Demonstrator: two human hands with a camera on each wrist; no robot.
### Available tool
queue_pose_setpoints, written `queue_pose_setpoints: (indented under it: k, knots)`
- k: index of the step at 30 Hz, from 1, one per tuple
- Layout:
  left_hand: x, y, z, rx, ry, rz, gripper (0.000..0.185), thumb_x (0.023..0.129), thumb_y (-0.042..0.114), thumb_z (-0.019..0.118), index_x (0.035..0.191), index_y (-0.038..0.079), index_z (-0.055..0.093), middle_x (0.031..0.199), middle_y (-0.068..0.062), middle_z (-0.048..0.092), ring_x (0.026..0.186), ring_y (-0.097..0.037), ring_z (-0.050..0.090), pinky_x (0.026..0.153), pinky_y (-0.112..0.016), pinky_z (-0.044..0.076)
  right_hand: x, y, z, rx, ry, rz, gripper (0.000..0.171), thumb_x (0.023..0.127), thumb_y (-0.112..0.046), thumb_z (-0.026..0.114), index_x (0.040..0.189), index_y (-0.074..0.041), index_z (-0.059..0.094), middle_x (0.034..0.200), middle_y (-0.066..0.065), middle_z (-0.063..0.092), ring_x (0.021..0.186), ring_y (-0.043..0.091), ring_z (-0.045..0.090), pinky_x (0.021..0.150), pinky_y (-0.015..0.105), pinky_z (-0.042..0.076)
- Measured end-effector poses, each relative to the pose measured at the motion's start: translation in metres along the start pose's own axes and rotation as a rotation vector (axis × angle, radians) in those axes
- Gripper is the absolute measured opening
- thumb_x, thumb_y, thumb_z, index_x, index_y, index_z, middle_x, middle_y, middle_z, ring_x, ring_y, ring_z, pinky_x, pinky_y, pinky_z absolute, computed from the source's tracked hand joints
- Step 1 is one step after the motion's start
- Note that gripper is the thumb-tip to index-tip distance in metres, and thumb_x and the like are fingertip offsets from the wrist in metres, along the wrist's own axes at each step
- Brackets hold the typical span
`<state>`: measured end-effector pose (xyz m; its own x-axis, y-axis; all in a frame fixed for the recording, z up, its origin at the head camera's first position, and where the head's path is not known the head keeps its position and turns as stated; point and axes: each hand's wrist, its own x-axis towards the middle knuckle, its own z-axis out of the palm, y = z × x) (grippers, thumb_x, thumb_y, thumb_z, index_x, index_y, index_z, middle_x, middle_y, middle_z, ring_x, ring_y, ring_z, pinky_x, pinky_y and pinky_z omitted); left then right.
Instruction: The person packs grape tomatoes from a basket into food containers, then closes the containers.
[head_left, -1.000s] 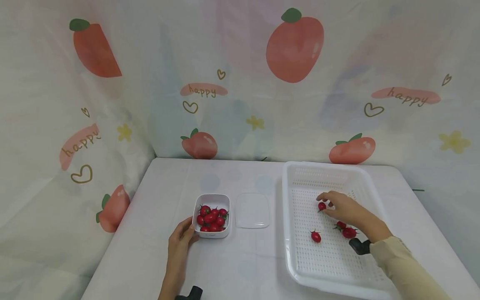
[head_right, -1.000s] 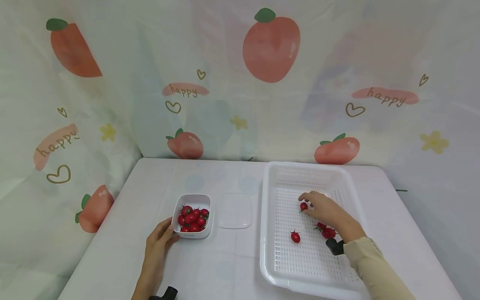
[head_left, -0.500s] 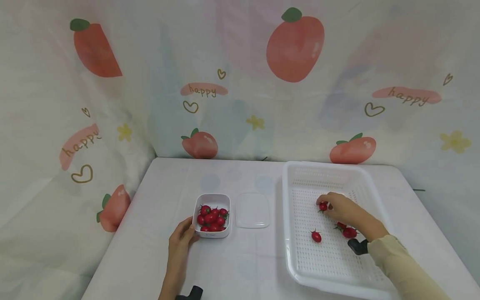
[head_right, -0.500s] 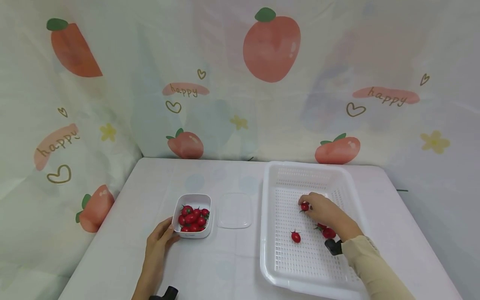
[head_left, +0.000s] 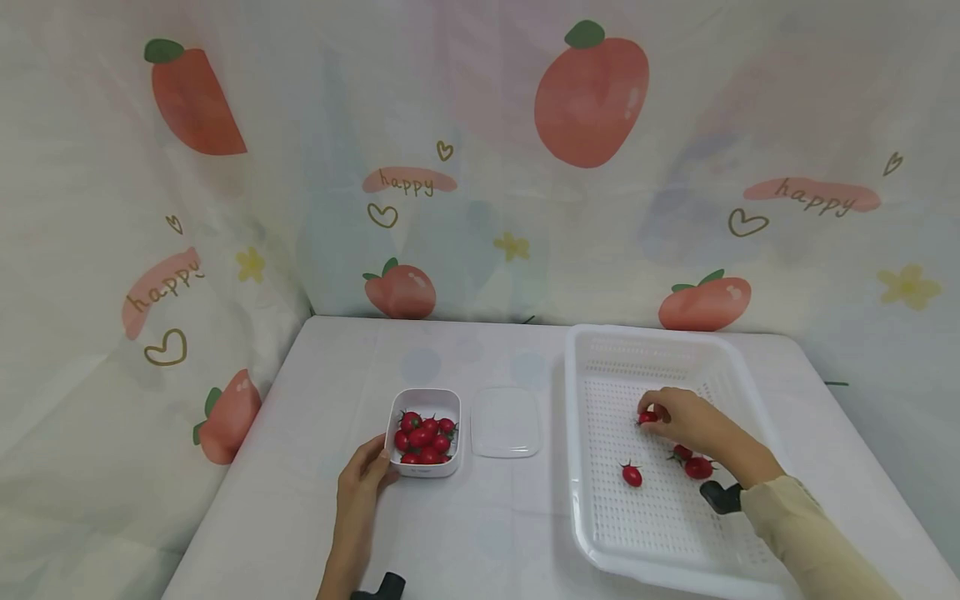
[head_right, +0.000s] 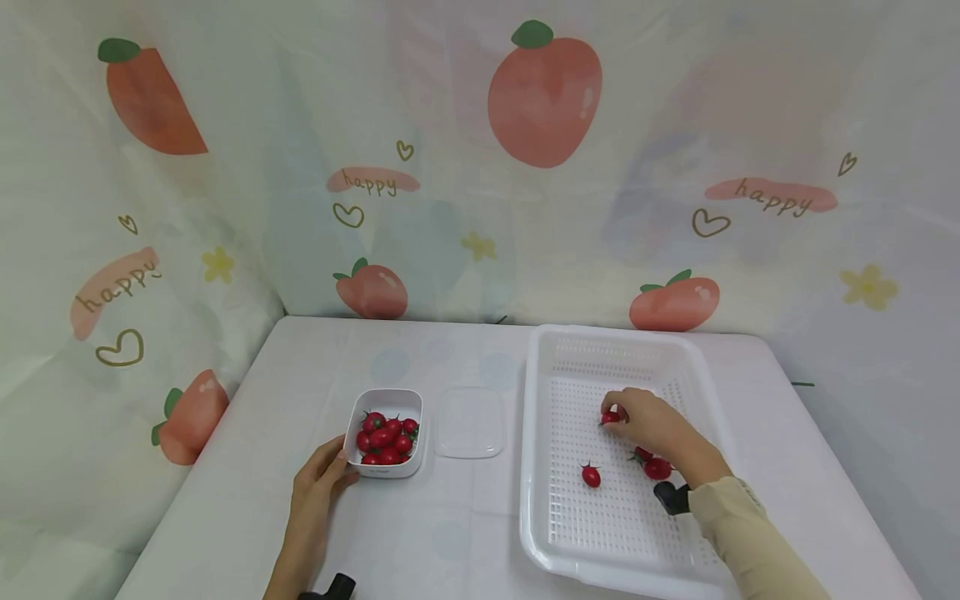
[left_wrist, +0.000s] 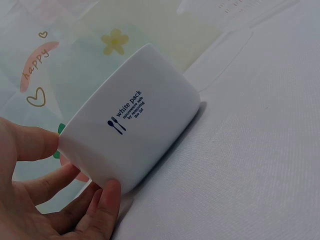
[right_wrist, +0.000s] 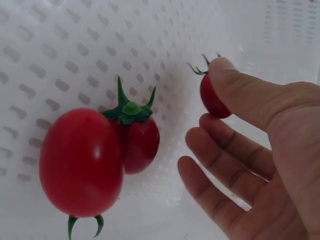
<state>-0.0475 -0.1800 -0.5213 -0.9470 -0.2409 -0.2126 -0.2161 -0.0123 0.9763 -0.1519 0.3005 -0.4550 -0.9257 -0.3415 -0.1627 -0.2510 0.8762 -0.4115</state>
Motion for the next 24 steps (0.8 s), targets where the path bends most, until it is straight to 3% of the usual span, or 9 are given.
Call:
queue_pose_setpoints:
  k: [12,24]
  knots:
    - [-0.001,0.002,0.001,-0.005,-0.003,0.005,0.043,0.11,0.026,0.053,0.149,0.01,0.054,0.151,-0.014,0.056,0.107,-0.011,0.065,0.095,-0.02,0.059,0.0,-0.004,-0.006,-0.006,0.132,-0.044,0.014,0.094,-0.023,0.078,0.102,-0.012,0.074,0.085,-0.003,0.068,0.078,0.012,0.056,0.066,0.024,0.051]
    - [-0.001,0.002,0.001,-0.017,-0.008,0.0,0.043,0.11,0.026,0.053,0.149,0.01,0.054,0.151,-0.014,0.055,0.105,-0.01,0.064,0.095,-0.02,0.059,0.001,-0.024,-0.021,-0.015,0.217,-0.091,0.016,0.095,-0.021,0.077,0.107,-0.01,0.075,0.09,0.0,0.071,0.079,0.014,0.056,0.066,0.023,0.05]
